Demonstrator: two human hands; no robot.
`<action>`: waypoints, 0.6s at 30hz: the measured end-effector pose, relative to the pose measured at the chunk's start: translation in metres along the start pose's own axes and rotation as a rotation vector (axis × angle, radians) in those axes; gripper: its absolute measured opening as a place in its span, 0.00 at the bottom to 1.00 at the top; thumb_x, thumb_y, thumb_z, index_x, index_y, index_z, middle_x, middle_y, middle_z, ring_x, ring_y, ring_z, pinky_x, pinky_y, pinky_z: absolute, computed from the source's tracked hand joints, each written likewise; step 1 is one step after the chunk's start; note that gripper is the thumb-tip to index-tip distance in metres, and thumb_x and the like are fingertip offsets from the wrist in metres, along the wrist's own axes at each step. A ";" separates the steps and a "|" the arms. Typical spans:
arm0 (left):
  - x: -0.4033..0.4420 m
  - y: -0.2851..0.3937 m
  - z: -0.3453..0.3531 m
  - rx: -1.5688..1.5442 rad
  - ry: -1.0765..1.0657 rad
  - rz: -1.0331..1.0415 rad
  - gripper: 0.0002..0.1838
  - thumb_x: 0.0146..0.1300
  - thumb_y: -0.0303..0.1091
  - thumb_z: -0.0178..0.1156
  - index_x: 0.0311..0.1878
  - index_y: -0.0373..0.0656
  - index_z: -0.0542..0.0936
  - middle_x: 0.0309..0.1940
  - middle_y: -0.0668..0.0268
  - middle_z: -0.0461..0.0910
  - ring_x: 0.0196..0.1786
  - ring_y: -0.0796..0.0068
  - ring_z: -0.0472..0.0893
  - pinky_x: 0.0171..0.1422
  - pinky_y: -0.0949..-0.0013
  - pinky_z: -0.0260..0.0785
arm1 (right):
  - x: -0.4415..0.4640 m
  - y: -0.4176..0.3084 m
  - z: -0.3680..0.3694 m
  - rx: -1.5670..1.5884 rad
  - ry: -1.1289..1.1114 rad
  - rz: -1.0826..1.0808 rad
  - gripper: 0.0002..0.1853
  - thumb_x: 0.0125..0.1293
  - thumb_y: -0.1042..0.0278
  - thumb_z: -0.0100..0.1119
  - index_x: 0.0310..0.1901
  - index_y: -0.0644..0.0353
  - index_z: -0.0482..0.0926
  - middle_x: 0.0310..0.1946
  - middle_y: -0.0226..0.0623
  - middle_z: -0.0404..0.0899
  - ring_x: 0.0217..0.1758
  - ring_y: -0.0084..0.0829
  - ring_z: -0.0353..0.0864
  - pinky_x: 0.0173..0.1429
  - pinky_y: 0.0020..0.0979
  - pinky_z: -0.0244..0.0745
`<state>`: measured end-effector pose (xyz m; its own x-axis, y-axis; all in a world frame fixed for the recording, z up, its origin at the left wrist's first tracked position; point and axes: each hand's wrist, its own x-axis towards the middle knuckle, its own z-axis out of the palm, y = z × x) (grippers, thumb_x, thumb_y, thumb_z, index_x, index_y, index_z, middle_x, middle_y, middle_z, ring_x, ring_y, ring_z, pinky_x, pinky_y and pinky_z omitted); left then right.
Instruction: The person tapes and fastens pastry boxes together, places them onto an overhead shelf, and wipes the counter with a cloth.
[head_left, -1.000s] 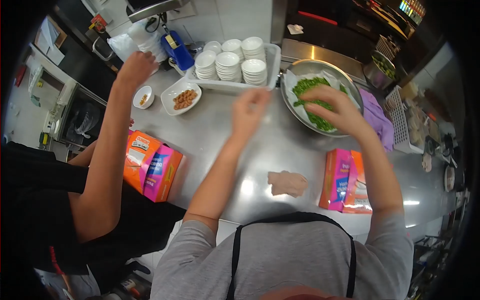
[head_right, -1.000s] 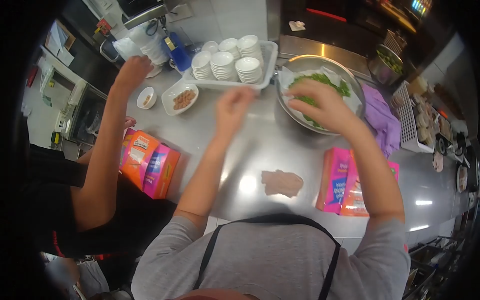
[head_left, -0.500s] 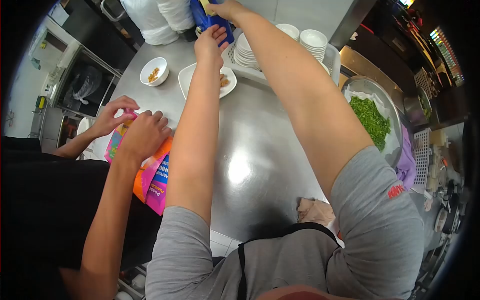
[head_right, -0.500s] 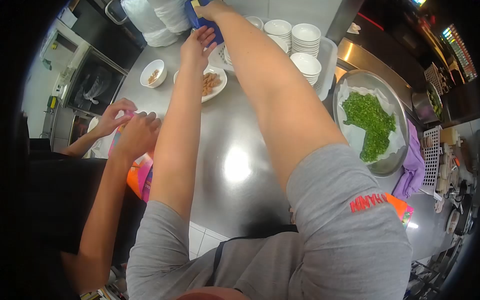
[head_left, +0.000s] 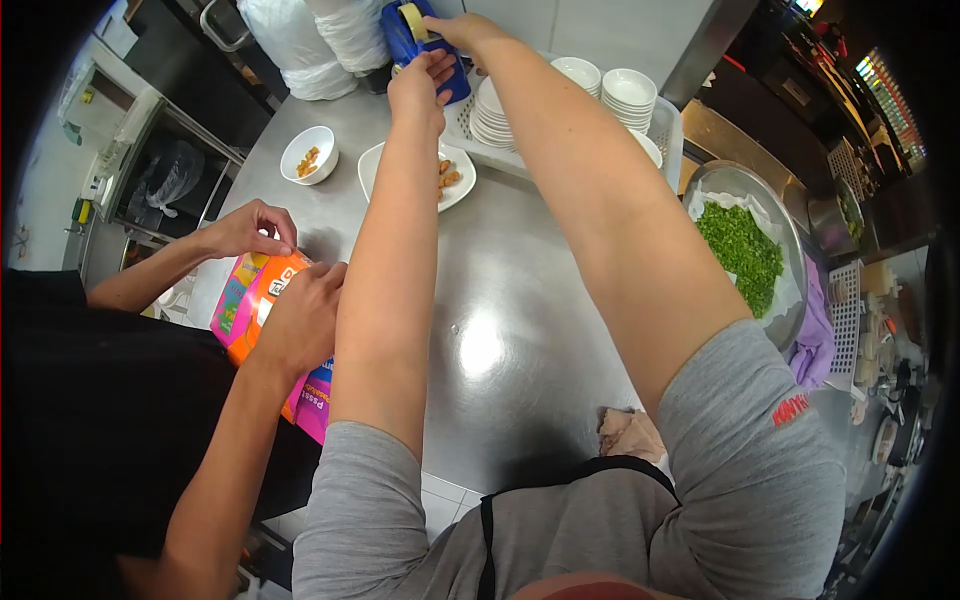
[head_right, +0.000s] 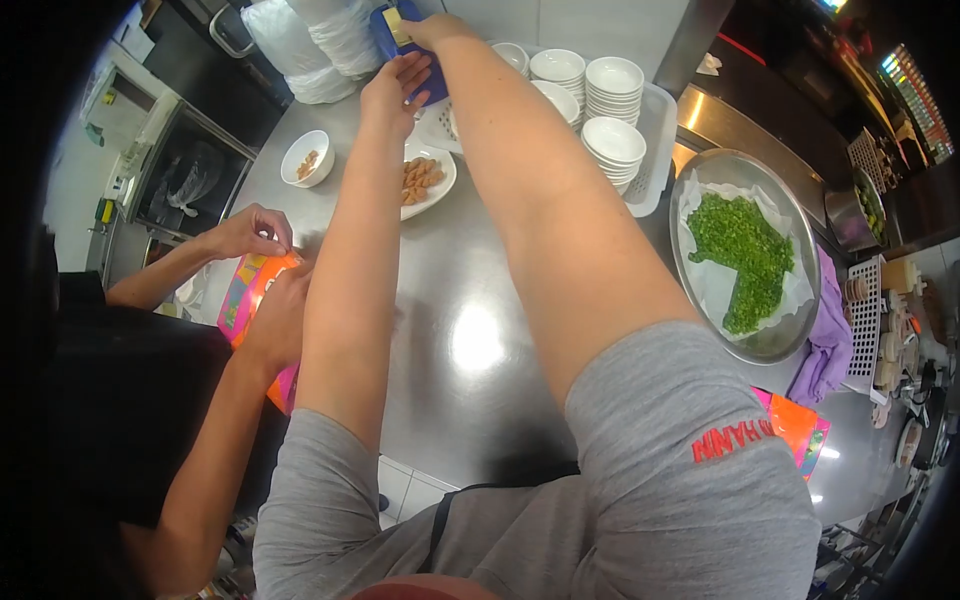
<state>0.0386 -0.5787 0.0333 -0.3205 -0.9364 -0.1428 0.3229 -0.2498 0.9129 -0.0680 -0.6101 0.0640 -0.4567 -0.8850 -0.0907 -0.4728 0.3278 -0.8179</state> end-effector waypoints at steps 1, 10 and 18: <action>-0.001 0.000 0.000 0.018 0.000 0.004 0.15 0.64 0.38 0.44 0.47 0.42 0.73 0.45 0.64 0.78 0.51 0.71 0.73 0.57 0.61 0.55 | 0.007 0.004 0.005 0.080 0.000 0.045 0.29 0.49 0.39 0.55 0.43 0.57 0.78 0.46 0.49 0.74 0.49 0.40 0.74 0.50 0.39 0.68; 0.003 -0.001 0.003 0.001 0.016 0.038 0.14 0.63 0.41 0.46 0.38 0.42 0.77 0.35 0.64 0.80 0.42 0.72 0.76 0.54 0.57 0.55 | -0.083 0.015 -0.018 0.219 0.347 -0.481 0.18 0.52 0.53 0.60 0.31 0.63 0.80 0.47 0.48 0.71 0.51 0.42 0.71 0.54 0.37 0.64; 0.017 0.009 0.010 0.176 0.139 0.029 0.18 0.56 0.47 0.58 0.33 0.38 0.78 0.30 0.63 0.81 0.37 0.71 0.78 0.47 0.59 0.62 | -0.154 0.053 -0.003 0.695 0.223 -0.253 0.13 0.54 0.61 0.59 0.19 0.61 0.76 0.53 0.39 0.68 0.57 0.33 0.65 0.61 0.32 0.56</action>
<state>0.0269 -0.5941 0.0428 -0.1838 -0.9706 -0.1556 0.1656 -0.1866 0.9684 -0.0247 -0.4558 0.0363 -0.5737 -0.7934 0.2034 -0.0354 -0.2241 -0.9739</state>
